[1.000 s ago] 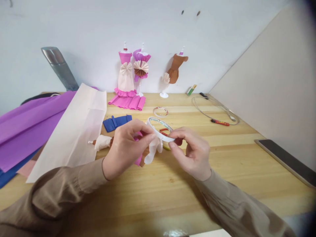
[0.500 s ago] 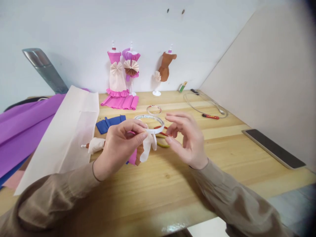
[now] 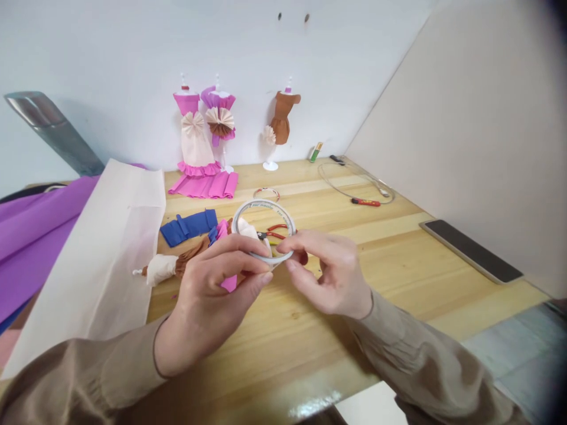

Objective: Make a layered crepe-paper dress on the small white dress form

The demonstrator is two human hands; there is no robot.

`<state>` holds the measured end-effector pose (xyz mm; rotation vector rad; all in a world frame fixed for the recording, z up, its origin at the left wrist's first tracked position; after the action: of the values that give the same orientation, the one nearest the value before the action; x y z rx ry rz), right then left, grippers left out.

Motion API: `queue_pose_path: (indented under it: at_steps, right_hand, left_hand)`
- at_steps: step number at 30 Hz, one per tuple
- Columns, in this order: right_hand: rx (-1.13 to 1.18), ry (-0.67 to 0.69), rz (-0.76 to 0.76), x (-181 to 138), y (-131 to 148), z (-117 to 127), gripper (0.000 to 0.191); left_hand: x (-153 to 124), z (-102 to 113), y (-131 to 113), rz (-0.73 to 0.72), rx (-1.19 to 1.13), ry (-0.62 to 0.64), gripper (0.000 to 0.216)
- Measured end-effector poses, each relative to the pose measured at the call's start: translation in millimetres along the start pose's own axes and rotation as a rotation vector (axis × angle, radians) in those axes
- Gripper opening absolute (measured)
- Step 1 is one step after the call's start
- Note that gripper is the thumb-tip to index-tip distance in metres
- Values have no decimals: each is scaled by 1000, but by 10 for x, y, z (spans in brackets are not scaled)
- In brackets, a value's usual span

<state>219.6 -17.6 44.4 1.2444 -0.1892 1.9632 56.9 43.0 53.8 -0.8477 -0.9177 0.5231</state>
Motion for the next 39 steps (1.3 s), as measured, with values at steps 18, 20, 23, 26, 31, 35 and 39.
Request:
queue_pose_path:
  at_steps: [18,20,23,26,31,35,39]
  right_hand:
    - [-50,95,21,22,82,80,16]
    - [-59,112,-12,26,96,80,10]
    - [-63,144,-35,34,121,86,9]
    - [-75,154,-38,45,134,98,9]
    - [-60,131,-76,31,119,97,8]
    - [-50,111,-91,11,94,103,12]
    - [-5,131,-86,15,73,104,12]
  left_hand:
    - [13,-44,61,467,-395,147,17]
    - [8,-58,76,522,-463,156,17]
    - [5,-70,74,520,-479,145,16]
    - [9,-63,55,476,-442,150,16]
    - [19,-23,26,362,-289,137,13]
    - [17,-24,39,361,-247,132,13]
    - [27,-31,52,364,-293,132,13]
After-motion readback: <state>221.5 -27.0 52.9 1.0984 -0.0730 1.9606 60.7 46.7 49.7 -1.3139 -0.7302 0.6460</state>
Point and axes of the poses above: each hand's wrist, its own x-axis towards the middle knuckle, its own z-axis out of the back of the hand, y = z × x, the point moved 3 cm from there along x, towards the middle knuckle, and after that the axes turned 13 degrees about z, right-handed, at the moved point
